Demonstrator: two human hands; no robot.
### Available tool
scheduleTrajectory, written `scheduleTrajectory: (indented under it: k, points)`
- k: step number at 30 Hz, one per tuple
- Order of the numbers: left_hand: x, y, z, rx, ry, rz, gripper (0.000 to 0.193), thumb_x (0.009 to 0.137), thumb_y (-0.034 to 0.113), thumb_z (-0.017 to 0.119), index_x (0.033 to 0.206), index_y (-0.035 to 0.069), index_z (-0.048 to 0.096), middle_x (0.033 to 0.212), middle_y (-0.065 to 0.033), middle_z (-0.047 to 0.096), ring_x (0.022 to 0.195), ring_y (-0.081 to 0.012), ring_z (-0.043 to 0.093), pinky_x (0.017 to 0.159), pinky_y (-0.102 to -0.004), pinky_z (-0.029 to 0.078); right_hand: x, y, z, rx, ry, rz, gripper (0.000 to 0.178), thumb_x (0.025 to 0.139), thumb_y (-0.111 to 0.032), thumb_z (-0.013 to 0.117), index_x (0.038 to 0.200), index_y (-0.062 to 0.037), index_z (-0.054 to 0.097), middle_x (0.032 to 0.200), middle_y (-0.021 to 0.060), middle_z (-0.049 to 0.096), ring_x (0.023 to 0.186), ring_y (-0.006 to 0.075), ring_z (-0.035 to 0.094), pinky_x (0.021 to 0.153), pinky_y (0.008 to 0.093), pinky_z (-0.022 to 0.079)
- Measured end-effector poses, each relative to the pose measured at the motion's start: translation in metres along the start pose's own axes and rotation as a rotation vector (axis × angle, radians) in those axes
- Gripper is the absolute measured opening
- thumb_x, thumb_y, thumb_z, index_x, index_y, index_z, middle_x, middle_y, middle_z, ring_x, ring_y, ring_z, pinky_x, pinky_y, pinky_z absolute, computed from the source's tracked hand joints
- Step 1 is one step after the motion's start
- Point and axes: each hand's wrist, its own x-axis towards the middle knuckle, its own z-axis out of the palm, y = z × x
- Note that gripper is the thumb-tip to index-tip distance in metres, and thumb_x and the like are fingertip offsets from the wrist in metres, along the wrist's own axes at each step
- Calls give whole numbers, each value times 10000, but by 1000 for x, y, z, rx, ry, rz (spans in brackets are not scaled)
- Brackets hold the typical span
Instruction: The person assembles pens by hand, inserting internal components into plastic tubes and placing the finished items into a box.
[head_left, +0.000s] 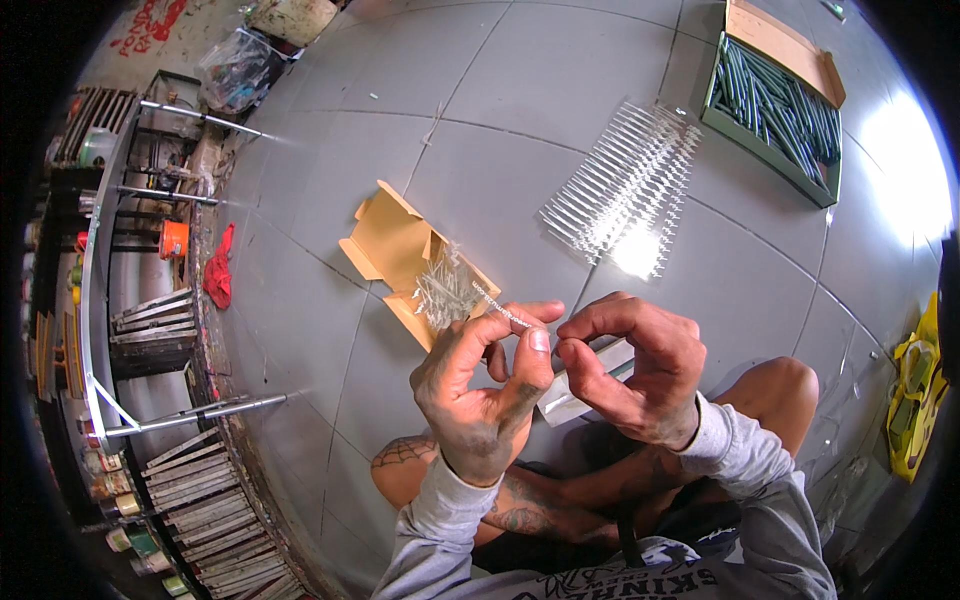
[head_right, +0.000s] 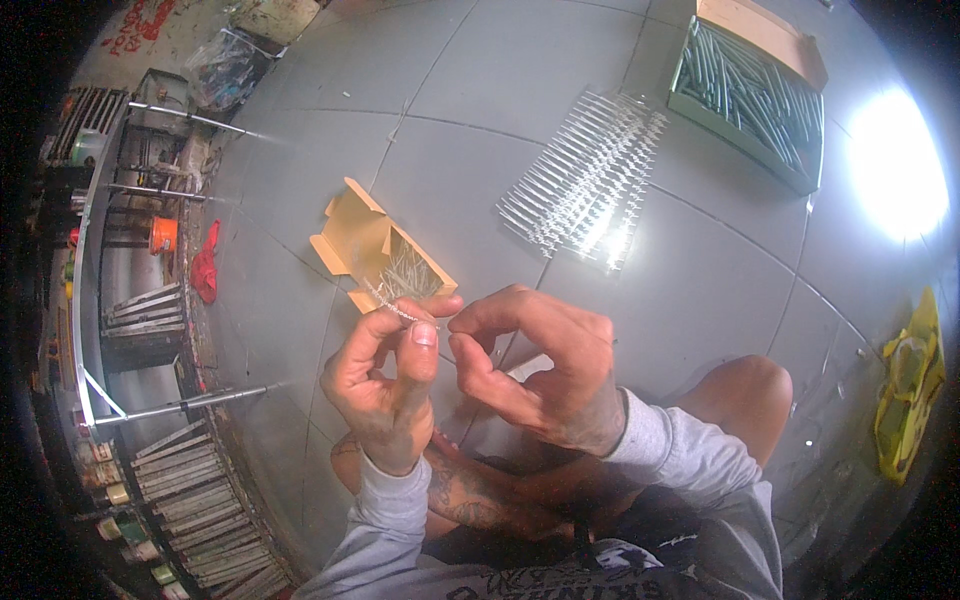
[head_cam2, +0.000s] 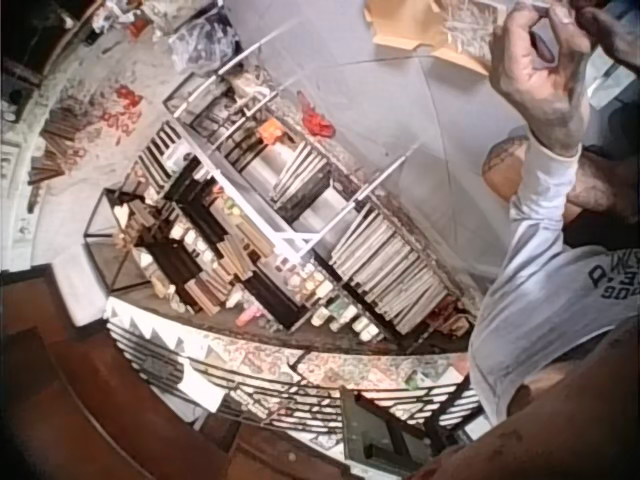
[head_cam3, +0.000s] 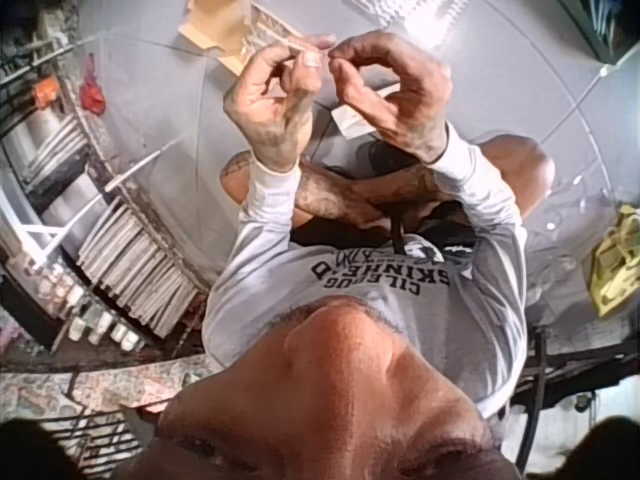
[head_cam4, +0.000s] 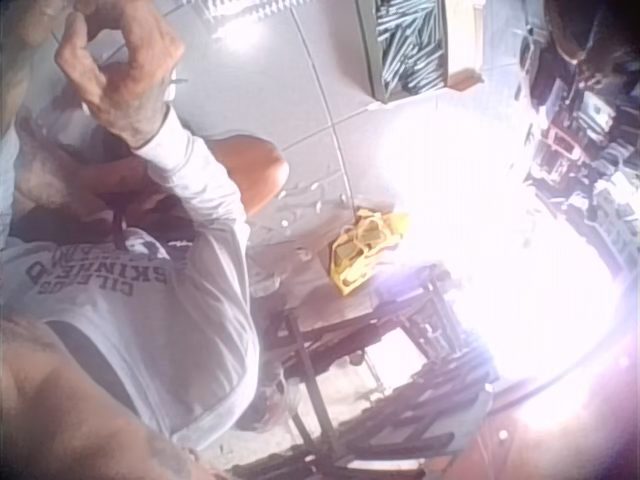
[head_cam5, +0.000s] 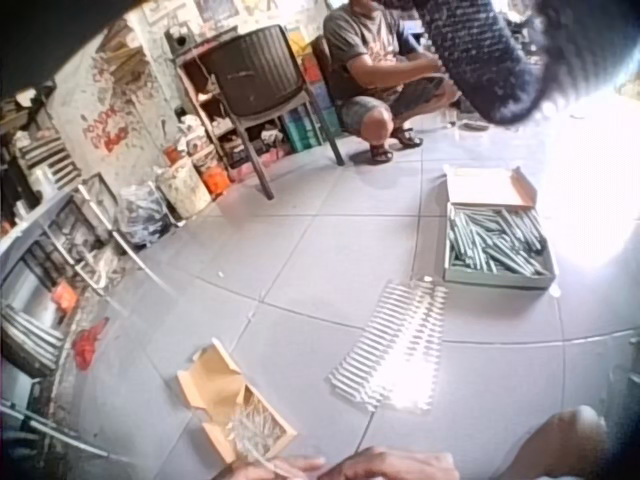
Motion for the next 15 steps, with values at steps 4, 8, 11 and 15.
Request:
scheduleTrajectory:
  k: [4,8,11,15]
  points:
    - [0,0,1,-5,-23,19,119,881,93,755,929,17,677,926,-97,764,785,-103,671,517,-219,393,-1,0,0,-6,8,5,133,811,32,730,931,32,672,840,107,717,719,190,720,644,290,553]
    - [-2,1,2,19,-24,30,117,877,102,764,928,28,689,938,-88,770,771,-103,672,495,-214,389,0,-3,0,-41,6,-3,118,821,20,722,928,26,673,826,105,713,709,182,716,637,293,553]
    - [-1,-1,3,63,-25,64,107,864,101,773,922,44,705,929,-59,777,682,-76,615,494,-214,382,1,-2,-2,-16,-7,23,103,837,0,717,930,23,677,827,108,722,699,166,712,633,292,555]
    - [0,9,-3,270,-63,101,121,822,93,805,915,71,731,896,-13,784,587,-60,531,533,-236,388,3,-7,-7,18,-44,98,94,849,-19,704,921,34,678,876,131,759,706,141,718,654,278,574]
